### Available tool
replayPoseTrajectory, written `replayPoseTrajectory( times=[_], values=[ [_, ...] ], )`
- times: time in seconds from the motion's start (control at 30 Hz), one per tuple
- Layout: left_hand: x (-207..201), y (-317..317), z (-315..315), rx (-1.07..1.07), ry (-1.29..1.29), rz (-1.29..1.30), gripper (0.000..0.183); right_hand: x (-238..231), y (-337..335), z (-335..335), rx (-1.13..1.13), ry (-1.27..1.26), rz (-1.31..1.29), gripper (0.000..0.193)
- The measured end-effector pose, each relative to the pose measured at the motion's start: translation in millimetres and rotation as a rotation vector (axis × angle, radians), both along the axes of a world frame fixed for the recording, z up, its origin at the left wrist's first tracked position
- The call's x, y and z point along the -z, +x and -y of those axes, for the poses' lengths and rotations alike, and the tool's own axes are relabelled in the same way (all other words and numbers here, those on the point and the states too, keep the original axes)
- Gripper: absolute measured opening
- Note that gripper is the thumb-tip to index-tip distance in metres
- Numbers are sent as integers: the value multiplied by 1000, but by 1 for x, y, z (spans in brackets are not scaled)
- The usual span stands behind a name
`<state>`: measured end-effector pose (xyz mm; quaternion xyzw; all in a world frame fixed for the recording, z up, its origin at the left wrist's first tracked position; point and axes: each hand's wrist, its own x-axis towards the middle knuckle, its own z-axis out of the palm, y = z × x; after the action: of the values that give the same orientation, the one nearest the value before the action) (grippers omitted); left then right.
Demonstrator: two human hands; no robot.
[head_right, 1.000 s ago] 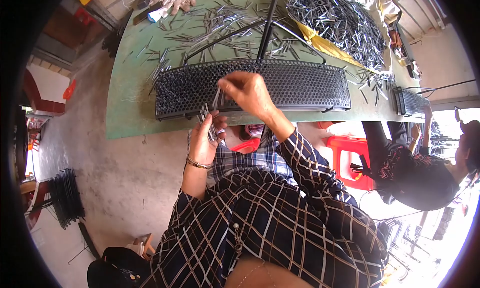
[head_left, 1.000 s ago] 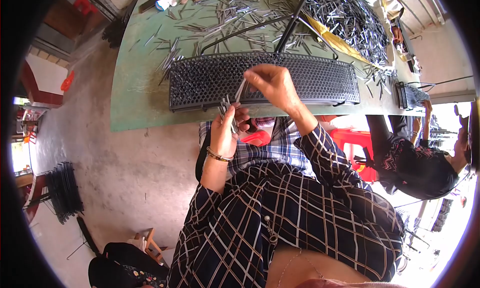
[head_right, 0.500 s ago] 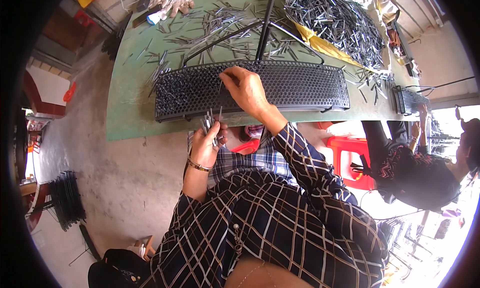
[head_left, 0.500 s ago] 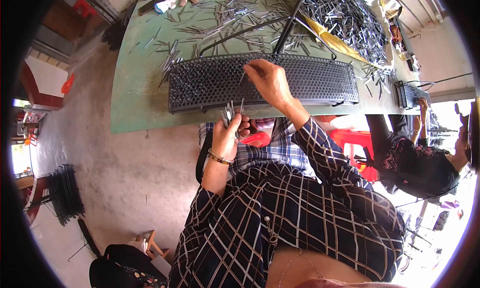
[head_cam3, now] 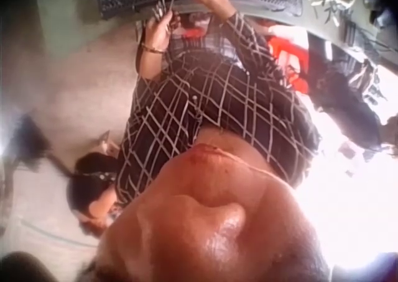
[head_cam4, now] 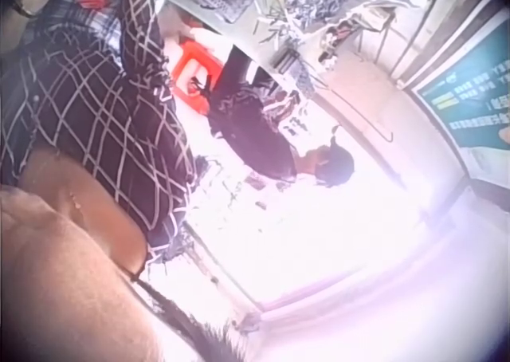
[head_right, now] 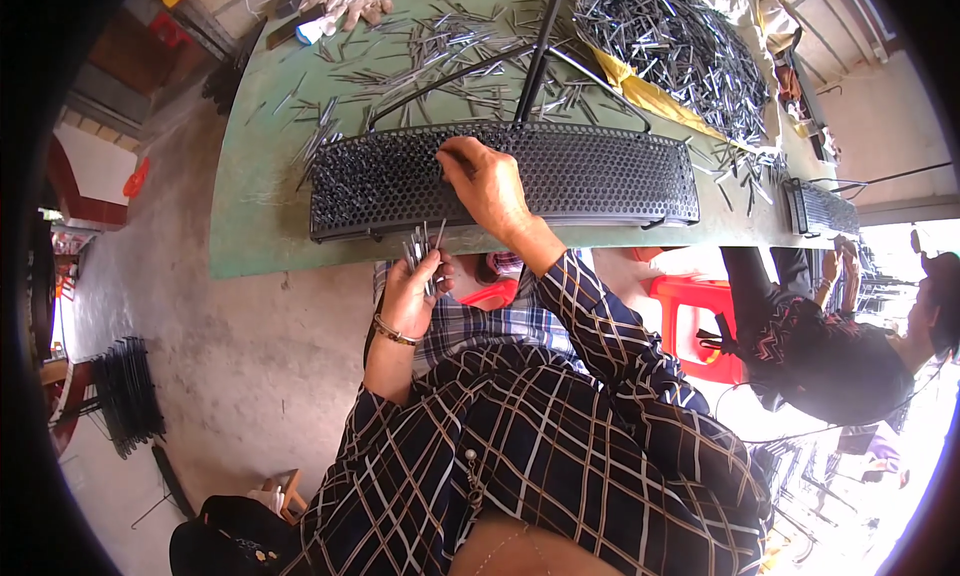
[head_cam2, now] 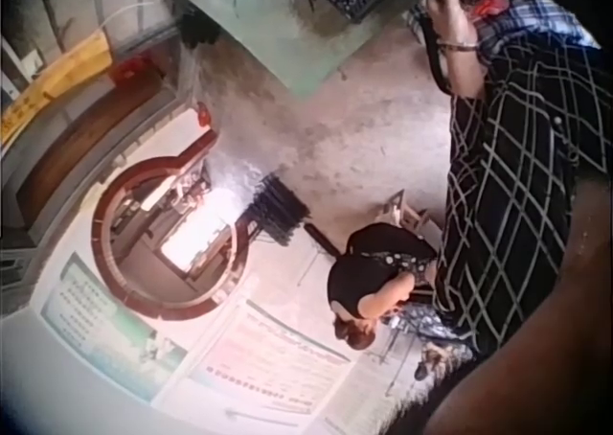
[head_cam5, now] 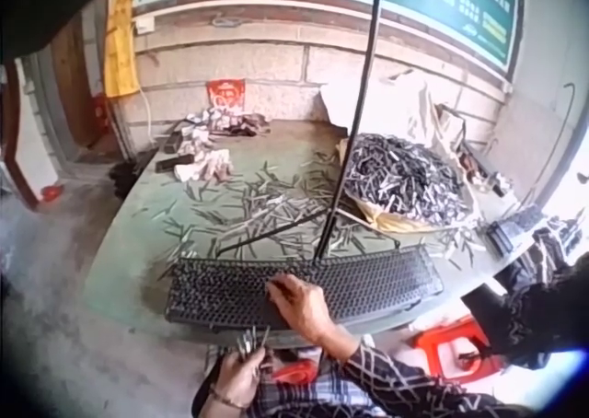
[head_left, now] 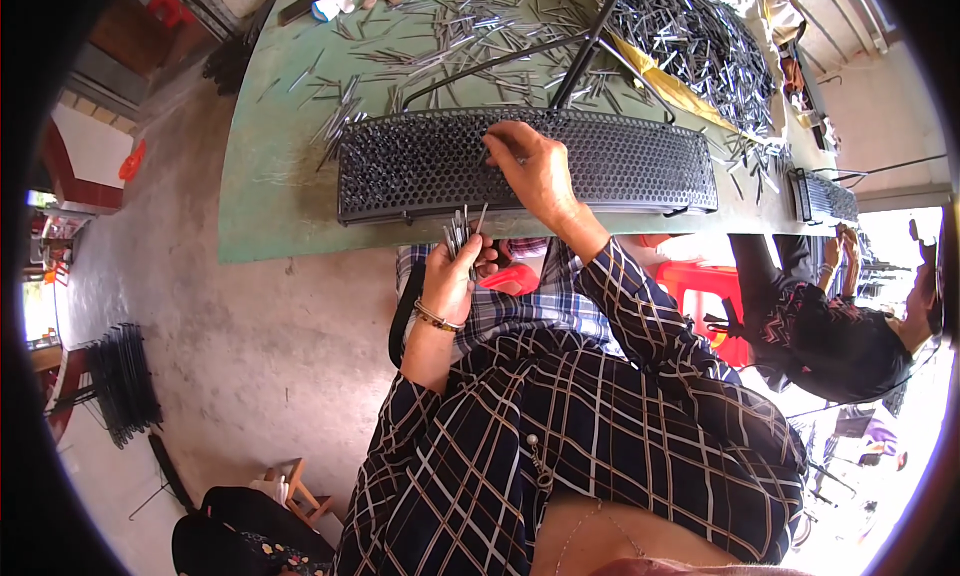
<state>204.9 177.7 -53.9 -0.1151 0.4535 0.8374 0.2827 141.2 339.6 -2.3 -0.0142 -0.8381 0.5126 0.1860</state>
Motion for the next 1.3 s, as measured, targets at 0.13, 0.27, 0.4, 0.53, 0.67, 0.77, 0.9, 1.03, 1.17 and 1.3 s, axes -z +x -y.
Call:
replayPoseTrajectory(
  times=[0.13,0.27,0.4,0.53,0.67,0.77,0.9,1.03,1.17,1.3],
  values=[
    [3,1,-2,-4,35,6,18,2,-2,-4,-19,171,-85,18],
    [5,1,0,-14,58,27,21,4,-2,-6,-25,296,-206,17],
    [3,1,0,12,67,37,23,6,0,-6,-63,271,-140,15],
    [3,2,0,28,42,35,25,5,0,-7,-112,305,-171,13],
    [4,2,1,27,22,37,25,4,-2,-8,-120,300,-142,12],
    [4,2,-1,7,50,48,24,4,-4,-9,-186,318,-195,12],
    [1,1,-2,30,29,44,25,7,-1,-8,-197,394,-215,13],
    [3,0,1,24,56,51,25,6,1,-7,-113,243,-99,13],
    [8,0,-3,-3,68,50,23,10,0,-9,-89,282,-117,14],
    [11,0,-6,-60,31,48,19,11,-1,-9,-39,429,-212,13]
  ],
)
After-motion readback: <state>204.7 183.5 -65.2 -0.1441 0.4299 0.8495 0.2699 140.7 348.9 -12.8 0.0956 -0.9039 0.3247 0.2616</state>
